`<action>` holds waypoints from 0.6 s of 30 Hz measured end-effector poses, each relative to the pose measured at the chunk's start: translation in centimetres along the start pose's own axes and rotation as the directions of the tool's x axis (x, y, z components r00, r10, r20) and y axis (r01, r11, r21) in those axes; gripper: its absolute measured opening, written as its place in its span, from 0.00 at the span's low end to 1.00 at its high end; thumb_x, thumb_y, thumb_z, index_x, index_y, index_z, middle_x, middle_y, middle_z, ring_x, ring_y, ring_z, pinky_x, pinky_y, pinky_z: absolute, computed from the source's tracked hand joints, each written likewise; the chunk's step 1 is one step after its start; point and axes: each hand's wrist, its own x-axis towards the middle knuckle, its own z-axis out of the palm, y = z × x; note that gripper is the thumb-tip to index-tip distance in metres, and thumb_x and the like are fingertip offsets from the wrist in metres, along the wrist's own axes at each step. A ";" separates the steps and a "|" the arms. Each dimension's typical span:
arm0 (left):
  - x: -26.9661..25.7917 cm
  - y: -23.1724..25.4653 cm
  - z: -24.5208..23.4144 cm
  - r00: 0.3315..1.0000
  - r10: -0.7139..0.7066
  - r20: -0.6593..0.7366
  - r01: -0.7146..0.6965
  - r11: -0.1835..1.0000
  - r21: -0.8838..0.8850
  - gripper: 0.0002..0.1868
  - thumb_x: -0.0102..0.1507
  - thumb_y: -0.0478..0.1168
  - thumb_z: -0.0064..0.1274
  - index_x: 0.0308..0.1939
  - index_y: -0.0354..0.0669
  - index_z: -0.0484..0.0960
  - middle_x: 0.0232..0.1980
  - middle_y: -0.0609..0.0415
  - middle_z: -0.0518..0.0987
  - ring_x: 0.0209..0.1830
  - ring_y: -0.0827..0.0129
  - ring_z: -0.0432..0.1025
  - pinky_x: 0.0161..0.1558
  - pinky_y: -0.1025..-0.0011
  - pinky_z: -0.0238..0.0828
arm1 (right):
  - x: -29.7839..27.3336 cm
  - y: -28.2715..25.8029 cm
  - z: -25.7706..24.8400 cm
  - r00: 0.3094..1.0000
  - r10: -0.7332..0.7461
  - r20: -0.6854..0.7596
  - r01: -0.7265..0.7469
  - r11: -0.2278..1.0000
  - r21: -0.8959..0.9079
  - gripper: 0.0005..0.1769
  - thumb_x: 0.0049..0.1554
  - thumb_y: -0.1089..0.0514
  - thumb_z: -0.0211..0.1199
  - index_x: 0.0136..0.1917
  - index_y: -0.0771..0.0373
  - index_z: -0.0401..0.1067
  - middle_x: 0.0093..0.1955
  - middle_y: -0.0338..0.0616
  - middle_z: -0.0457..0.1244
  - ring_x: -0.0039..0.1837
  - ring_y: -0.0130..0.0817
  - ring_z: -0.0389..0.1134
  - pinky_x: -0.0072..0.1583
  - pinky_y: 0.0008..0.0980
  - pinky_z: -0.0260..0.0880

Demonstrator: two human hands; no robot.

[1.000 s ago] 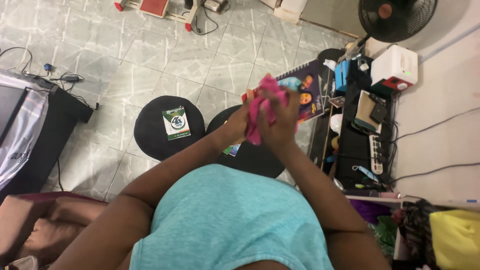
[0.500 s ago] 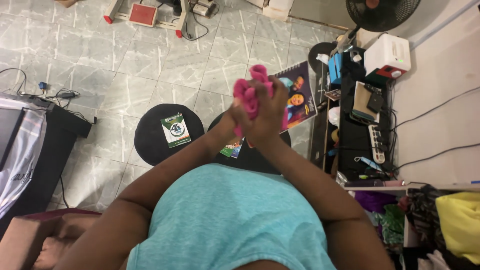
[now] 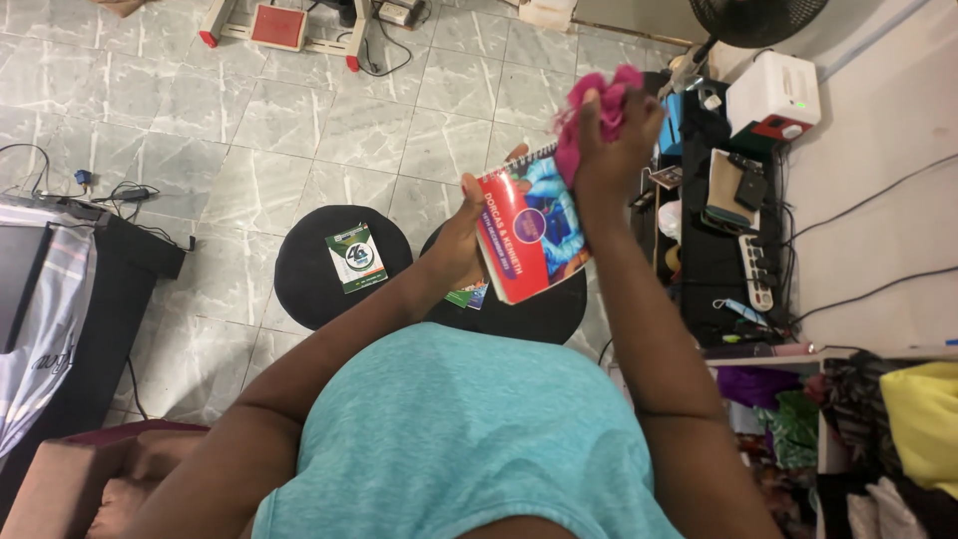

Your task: The person is wiping dust off several spiral notebooks and organizing them on a shelf.

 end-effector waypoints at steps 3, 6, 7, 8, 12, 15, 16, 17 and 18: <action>-0.2 0.0 -1.1 1.000 -0.001 -0.022 0.002 0.999 0.039 0.50 0.67 0.73 0.33 0.86 0.57 0.41 0.73 0.47 0.63 0.71 0.56 0.64 0.72 0.49 0.63 | -1.9 -1.8 0.6 0.995 0.077 0.056 -0.082 0.993 0.087 0.16 0.67 0.51 0.66 0.58 0.64 0.70 0.58 0.49 0.57 0.61 0.40 0.62 0.65 0.42 0.65; 0.2 -1.6 -2.7 0.996 -0.039 -0.078 0.038 0.999 -0.012 0.49 0.67 0.74 0.32 0.85 0.53 0.46 0.74 0.48 0.64 0.72 0.59 0.65 0.72 0.53 0.65 | -4.7 -4.5 1.2 0.983 0.087 0.165 -0.122 0.968 0.218 0.17 0.64 0.50 0.68 0.57 0.63 0.69 0.58 0.48 0.58 0.60 0.40 0.64 0.63 0.41 0.68; 0.1 -2.6 -4.4 0.996 -0.040 -0.083 0.039 0.999 -0.015 0.49 0.67 0.74 0.32 0.85 0.53 0.46 0.74 0.48 0.64 0.72 0.59 0.65 0.72 0.53 0.65 | -5.6 -6.4 1.0 0.982 0.090 0.169 -0.126 0.968 0.216 0.17 0.64 0.50 0.68 0.57 0.63 0.69 0.58 0.48 0.58 0.60 0.40 0.64 0.63 0.41 0.68; -0.1 -3.7 -6.0 0.995 -0.028 -0.091 0.019 0.995 -0.096 0.47 0.67 0.73 0.32 0.82 0.50 0.50 0.75 0.48 0.66 0.73 0.59 0.66 0.73 0.54 0.66 | -6.6 -8.3 0.7 0.973 0.021 0.232 -0.058 0.986 0.154 0.18 0.61 0.50 0.69 0.58 0.62 0.71 0.58 0.50 0.58 0.61 0.44 0.64 0.63 0.42 0.67; -0.8 -5.0 -10.2 0.992 0.084 -0.091 -0.106 0.959 -0.262 0.38 0.74 0.67 0.35 0.78 0.44 0.60 0.73 0.46 0.69 0.73 0.56 0.67 0.74 0.54 0.65 | -7.8 -11.6 0.1 0.917 -0.179 0.357 0.152 0.983 0.101 0.24 0.56 0.48 0.73 0.59 0.62 0.69 0.61 0.59 0.57 0.63 0.53 0.64 0.62 0.46 0.67; -1.0 -4.1 -8.0 0.992 0.089 -0.087 -0.112 0.946 -0.305 0.36 0.76 0.65 0.37 0.77 0.43 0.62 0.73 0.46 0.70 0.74 0.56 0.66 0.75 0.55 0.63 | -7.9 -11.3 -0.5 0.892 -0.258 0.370 0.238 0.966 0.101 0.26 0.57 0.48 0.72 0.61 0.62 0.69 0.61 0.61 0.57 0.62 0.56 0.63 0.62 0.49 0.65; -0.9 -3.8 -7.1 0.992 0.091 -0.087 -0.114 0.946 -0.304 0.36 0.76 0.65 0.37 0.77 0.43 0.62 0.73 0.46 0.70 0.74 0.56 0.66 0.75 0.55 0.63 | -7.4 -10.3 -0.4 0.892 -0.260 0.370 0.239 0.966 0.103 0.26 0.57 0.48 0.72 0.61 0.62 0.69 0.61 0.61 0.57 0.62 0.56 0.63 0.62 0.49 0.65; -0.8 -3.4 -6.2 0.996 0.040 -0.075 -0.059 0.957 -0.283 0.36 0.75 0.64 0.37 0.77 0.43 0.61 0.73 0.46 0.70 0.74 0.56 0.66 0.75 0.54 0.64 | -6.8 -9.3 -0.4 0.902 -0.217 0.373 0.210 0.976 0.061 0.24 0.58 0.47 0.71 0.60 0.61 0.69 0.60 0.59 0.58 0.62 0.55 0.64 0.62 0.49 0.66; -0.8 -3.1 -5.3 0.998 -0.010 -0.066 -0.007 0.965 -0.261 0.37 0.74 0.64 0.37 0.77 0.43 0.60 0.73 0.46 0.69 0.74 0.56 0.66 0.75 0.53 0.64 | -6.2 -8.4 -0.3 0.910 -0.175 0.376 0.180 0.983 0.022 0.22 0.60 0.46 0.71 0.60 0.59 0.70 0.60 0.57 0.59 0.62 0.53 0.65 0.62 0.48 0.67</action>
